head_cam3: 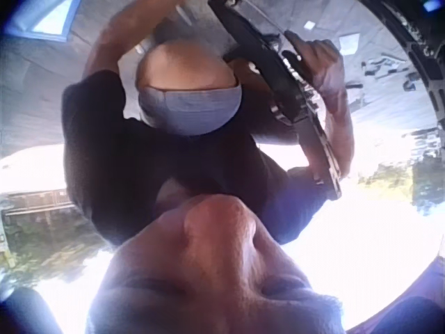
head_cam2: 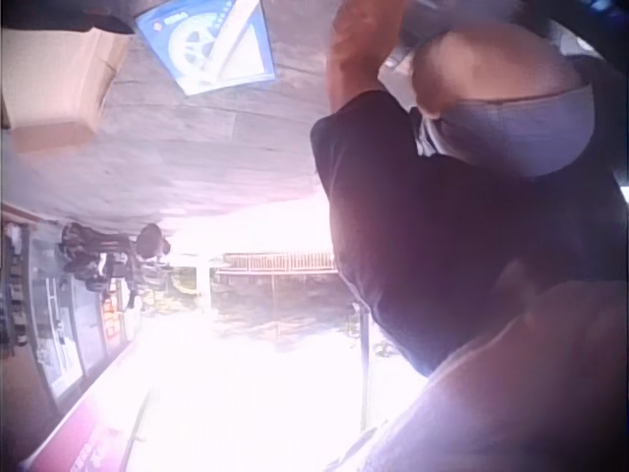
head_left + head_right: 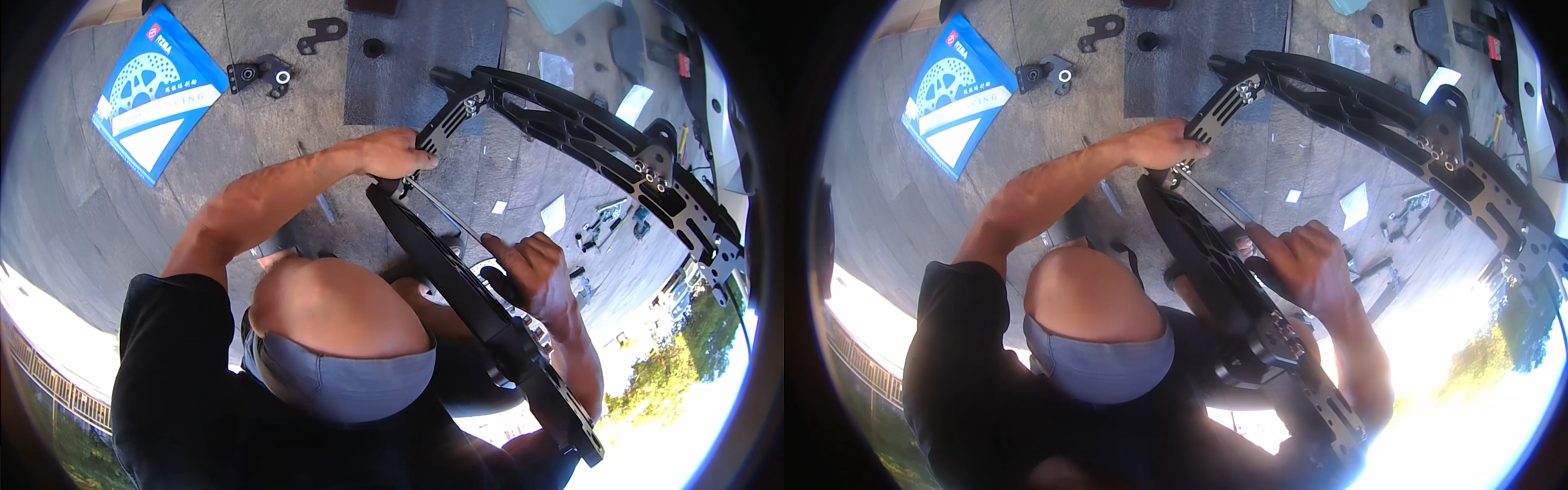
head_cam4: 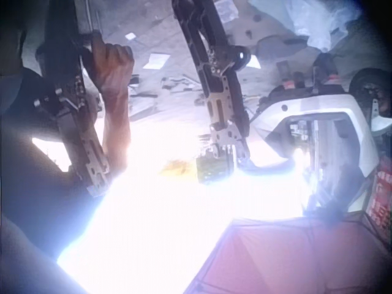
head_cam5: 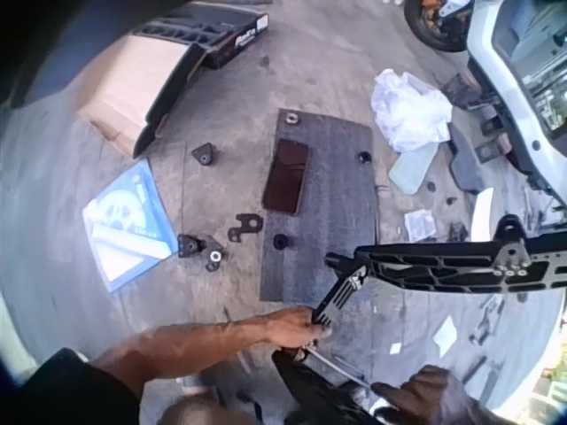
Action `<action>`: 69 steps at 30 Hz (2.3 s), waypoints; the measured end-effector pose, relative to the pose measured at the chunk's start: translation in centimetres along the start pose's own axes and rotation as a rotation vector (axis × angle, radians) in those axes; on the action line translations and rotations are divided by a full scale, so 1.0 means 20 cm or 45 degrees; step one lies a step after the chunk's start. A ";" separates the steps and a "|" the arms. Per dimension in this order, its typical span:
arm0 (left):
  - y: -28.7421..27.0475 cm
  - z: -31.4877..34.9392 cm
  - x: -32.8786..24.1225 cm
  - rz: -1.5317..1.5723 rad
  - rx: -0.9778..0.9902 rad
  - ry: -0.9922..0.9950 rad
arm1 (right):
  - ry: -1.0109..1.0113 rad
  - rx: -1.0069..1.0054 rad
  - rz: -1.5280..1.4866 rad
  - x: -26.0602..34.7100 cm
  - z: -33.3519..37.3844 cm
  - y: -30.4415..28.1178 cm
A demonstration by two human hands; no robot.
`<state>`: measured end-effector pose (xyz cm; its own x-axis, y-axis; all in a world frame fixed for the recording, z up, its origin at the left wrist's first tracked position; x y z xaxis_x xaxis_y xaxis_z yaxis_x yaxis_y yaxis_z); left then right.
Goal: The person assembles a black motorcycle swingarm by inserting bolts and tightening them with a screwdriver and an Allen key. The person holds the swingarm, aligns holes, and secures multiple fasteners while squatting on the floor.
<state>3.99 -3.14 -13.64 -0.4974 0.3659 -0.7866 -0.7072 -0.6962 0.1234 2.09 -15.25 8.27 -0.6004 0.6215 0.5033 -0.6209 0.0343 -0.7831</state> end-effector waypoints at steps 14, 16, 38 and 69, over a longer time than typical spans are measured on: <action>-0.03 0.03 0.03 0.086 -0.060 -0.140 | -0.087 0.113 -0.047 0.05 -0.17 -0.08; -0.06 0.03 0.01 0.027 -0.130 -0.145 | -0.069 0.092 -0.116 0.04 -0.17 -0.08; 0.04 0.00 0.04 0.109 0.080 -0.125 | -0.018 0.107 -0.084 -0.05 -0.03 -0.14; 0.10 -0.04 0.06 0.357 0.036 -0.077 | 0.589 -0.119 -1.128 -0.24 0.01 -0.02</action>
<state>2.49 -4.64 -14.80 -0.7038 0.1984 -0.6821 -0.5512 -0.7583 0.3482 5.07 -18.47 6.25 0.3262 0.5847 0.7428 -0.6952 0.6808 -0.2307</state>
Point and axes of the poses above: each hand's wrist, its own z-axis away from the middle knuckle, its own y-axis out of the palm, x = y × z, the point moved 8 cm from there along -z, towards the middle knuckle, and after that the axes turned 1 degree about -z, right-handed, at the moved point
